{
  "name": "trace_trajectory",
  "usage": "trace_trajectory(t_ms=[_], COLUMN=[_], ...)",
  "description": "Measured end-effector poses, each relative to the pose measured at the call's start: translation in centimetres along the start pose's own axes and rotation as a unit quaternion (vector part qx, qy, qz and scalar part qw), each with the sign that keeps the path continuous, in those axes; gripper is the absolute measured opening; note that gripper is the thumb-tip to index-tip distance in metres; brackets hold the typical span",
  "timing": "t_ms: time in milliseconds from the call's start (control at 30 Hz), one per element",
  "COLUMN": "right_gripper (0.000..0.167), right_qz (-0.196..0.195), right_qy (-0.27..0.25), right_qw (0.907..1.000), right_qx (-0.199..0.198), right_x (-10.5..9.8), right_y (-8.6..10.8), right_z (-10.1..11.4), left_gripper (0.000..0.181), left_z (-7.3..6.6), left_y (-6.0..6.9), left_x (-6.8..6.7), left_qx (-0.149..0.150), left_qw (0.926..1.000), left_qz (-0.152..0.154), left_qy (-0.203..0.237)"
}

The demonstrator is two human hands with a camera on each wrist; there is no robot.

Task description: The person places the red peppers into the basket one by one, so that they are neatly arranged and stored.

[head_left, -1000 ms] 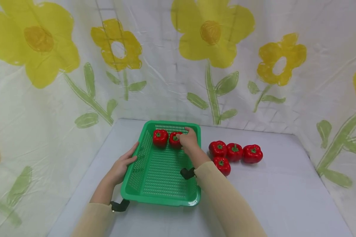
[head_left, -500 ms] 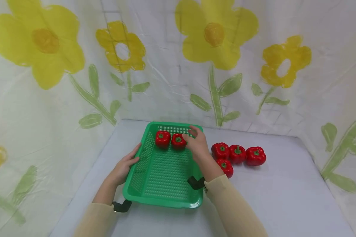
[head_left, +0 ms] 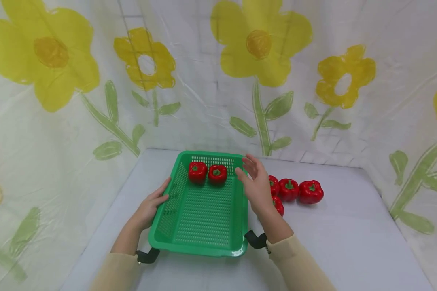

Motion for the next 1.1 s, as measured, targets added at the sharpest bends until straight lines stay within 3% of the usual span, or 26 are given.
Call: trace_trajectory(t_ms=[367,667,1100], right_gripper=[0.058,0.059,0.064], right_qz=[-0.013,-0.023,-0.004], right_qy=[0.019,0.076,0.170], right_qw=[0.9995,0.9963,0.9826], right_qx=[-0.022,-0.033,-0.076], right_x=[-2.6,-3.8,-7.3], right_y=[1.2,2.2,3.4], right_z=[-0.9,-1.4,-1.6], left_gripper=[0.057,0.057,0.057], left_z=[-0.1,0.2,0.1], left_y=[-0.1,0.0,0.0], left_x=[-0.1,0.0,-0.2], left_qx=[-0.001,-0.008,-0.009], left_qw=[1.0000,1.0000,1.0000], left_qz=[-0.005,-0.004,-0.004], left_qy=[-0.007,0.000,-0.003])
Point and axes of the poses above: each hand's wrist, its own y-axis away from the middle knuckle, its own x-axis out of the palm, z = x × y, the point moved 4 cm from there along -y, towards the middle knuckle, and after that the axes turned 6 degrees about -y, right-handed, at the moved point
